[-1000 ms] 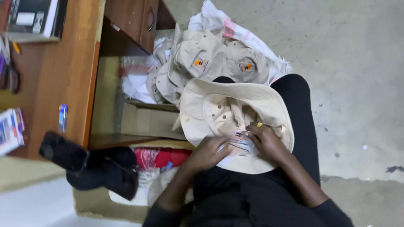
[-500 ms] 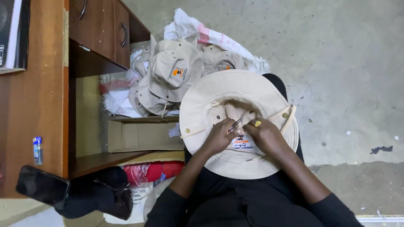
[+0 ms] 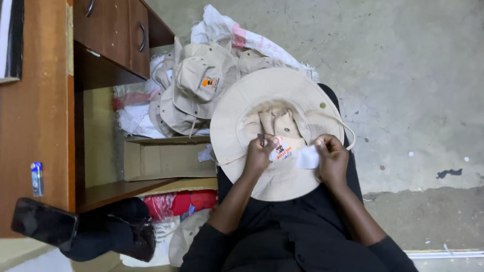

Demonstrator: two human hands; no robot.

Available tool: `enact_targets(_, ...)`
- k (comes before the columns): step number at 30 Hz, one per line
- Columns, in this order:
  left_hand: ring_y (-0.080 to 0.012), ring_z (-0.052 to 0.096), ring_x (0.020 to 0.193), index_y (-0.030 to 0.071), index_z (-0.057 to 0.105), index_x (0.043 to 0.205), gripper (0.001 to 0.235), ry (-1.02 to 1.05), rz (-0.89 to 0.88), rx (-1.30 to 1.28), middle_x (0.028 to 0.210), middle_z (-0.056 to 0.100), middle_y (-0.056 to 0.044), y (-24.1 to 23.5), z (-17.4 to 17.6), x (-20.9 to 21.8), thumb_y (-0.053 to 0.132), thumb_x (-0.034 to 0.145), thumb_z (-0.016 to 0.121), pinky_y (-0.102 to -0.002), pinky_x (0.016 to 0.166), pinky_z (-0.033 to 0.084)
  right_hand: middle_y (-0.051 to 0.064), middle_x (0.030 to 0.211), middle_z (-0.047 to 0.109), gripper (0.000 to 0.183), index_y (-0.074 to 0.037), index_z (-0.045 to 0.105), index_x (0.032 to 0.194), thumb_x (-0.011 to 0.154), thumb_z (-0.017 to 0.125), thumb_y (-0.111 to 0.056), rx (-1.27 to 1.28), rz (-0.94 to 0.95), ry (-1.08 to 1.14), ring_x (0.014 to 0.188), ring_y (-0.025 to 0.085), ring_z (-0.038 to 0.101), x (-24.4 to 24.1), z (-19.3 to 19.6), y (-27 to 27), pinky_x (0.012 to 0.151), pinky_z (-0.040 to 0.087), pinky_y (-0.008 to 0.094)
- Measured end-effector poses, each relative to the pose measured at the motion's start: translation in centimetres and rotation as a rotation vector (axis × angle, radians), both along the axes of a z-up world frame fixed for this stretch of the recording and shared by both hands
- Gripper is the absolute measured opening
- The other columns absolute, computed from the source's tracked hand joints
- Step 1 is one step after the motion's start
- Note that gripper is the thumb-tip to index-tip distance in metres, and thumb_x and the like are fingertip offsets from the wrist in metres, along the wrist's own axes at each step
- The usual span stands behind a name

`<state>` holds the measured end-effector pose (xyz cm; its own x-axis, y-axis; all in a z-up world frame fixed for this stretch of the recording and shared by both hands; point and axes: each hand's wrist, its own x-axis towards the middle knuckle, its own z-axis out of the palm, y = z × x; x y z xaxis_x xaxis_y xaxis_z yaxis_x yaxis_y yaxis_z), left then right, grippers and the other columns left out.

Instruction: The person sits on the floor and sews a logo onto a beige bucket hat using a needle and thread. They hold the hat in their lap, stitch the design, and then turn the hat inside out to inspect the interior before continuing to sew.

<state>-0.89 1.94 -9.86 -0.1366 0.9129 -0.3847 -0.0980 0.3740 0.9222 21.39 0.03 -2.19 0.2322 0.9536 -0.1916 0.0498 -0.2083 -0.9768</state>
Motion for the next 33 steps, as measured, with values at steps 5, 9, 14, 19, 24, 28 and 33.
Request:
enact_targets(5, -0.0195, 0.06, 0.077, 0.012, 0.075, 0.097, 0.014, 0.258, -0.207, 0.085, 0.079, 0.067, -0.008, -2.0, 5.2, 1.1, 0.025, 0.094, 0.081, -0.036, 0.072, 0.052, 0.014, 0.092, 0.071, 0.01, -0.003, 0.075, 0.105, 0.104, 0.07, -0.011, 0.08, 0.26, -0.072, 0.089, 0.024, 0.065, 1.3, 1.4, -1.1, 0.084, 0.052, 0.04)
enact_targets(9, -0.0188, 0.059, 0.08, 0.013, 0.073, 0.095, 0.021, 0.254, -0.247, 0.107, 0.079, 0.065, -0.005, -1.2, 5.5, 1.2, 0.03, 0.091, 0.084, -0.036, 0.075, 0.05, 0.018, 0.106, 0.074, 0.027, -0.004, 0.063, 0.103, 0.114, 0.051, -0.026, 0.126, 0.249, 0.23, 0.094, 0.022, 0.068, -1.2, 3.4, -1.1, 0.085, 0.051, 0.036)
enact_targets(14, -0.032, 0.065, 0.084, 0.008, 0.068, 0.096, 0.026, 0.359, -0.209, 0.136, 0.086, 0.068, -0.014, -1.7, 5.8, 2.0, 0.032, 0.096, 0.079, -0.045, 0.081, 0.052, 0.0, 0.06, 0.042, 0.026, -0.003, 0.056, 0.096, 0.114, 0.05, -0.021, 0.03, 0.182, 0.587, 0.049, 0.011, 0.044, -1.0, -1.2, -0.8, 0.049, 0.037, 0.023)
enact_targets(19, -0.0374, 0.068, 0.084, 0.008, 0.069, 0.095, 0.02, 0.424, -0.181, 0.143, 0.086, 0.069, -0.016, -2.8, 6.9, 3.0, 0.026, 0.097, 0.077, -0.048, 0.083, 0.053, -0.008, 0.058, 0.025, 0.019, -0.003, 0.052, 0.092, 0.109, 0.048, -0.01, -0.194, -0.045, 0.797, 0.039, 0.003, 0.03, -1.8, -0.5, -1.1, 0.038, 0.027, 0.017)
enact_targets(24, -0.04, 0.07, 0.087, 0.007, 0.068, 0.092, 0.023, 0.481, -0.211, 0.135, 0.086, 0.069, -0.016, -3.3, 6.4, 3.7, 0.027, 0.095, 0.078, -0.049, 0.087, 0.053, -0.01, 0.06, 0.026, 0.022, -0.008, 0.052, 0.09, 0.11, 0.046, -0.016, -0.375, -0.012, 0.659, 0.043, 0.004, 0.032, -0.9, 0.1, -1.5, 0.038, 0.028, 0.019)
enact_targets(28, -0.0394, 0.071, 0.088, 0.008, 0.07, 0.092, 0.021, 0.469, -0.221, 0.109, 0.087, 0.071, -0.015, -2.4, 2.9, 3.4, 0.026, 0.093, 0.08, -0.048, 0.086, 0.054, -0.01, 0.059, 0.022, 0.024, -0.008, 0.053, 0.089, 0.109, 0.047, -0.019, -0.449, 0.08, 0.696, 0.04, 0.004, 0.024, 1.3, 0.8, -2.1, 0.037, 0.023, 0.02)
enact_targets(33, -0.0475, 0.072, 0.102, -0.007, 0.067, 0.115, 0.024, 0.647, -0.038, 0.284, 0.102, 0.072, -0.03, 0.1, 4.3, -1.7, -0.009, 0.093, 0.06, -0.05, 0.091, 0.056, -0.009, 0.061, 0.029, 0.017, -0.007, 0.059, 0.1, 0.11, 0.051, -0.019, -0.34, 0.047, 0.569, 0.043, 0.006, 0.035, 9.1, 3.5, -4.7, 0.04, 0.033, 0.02)
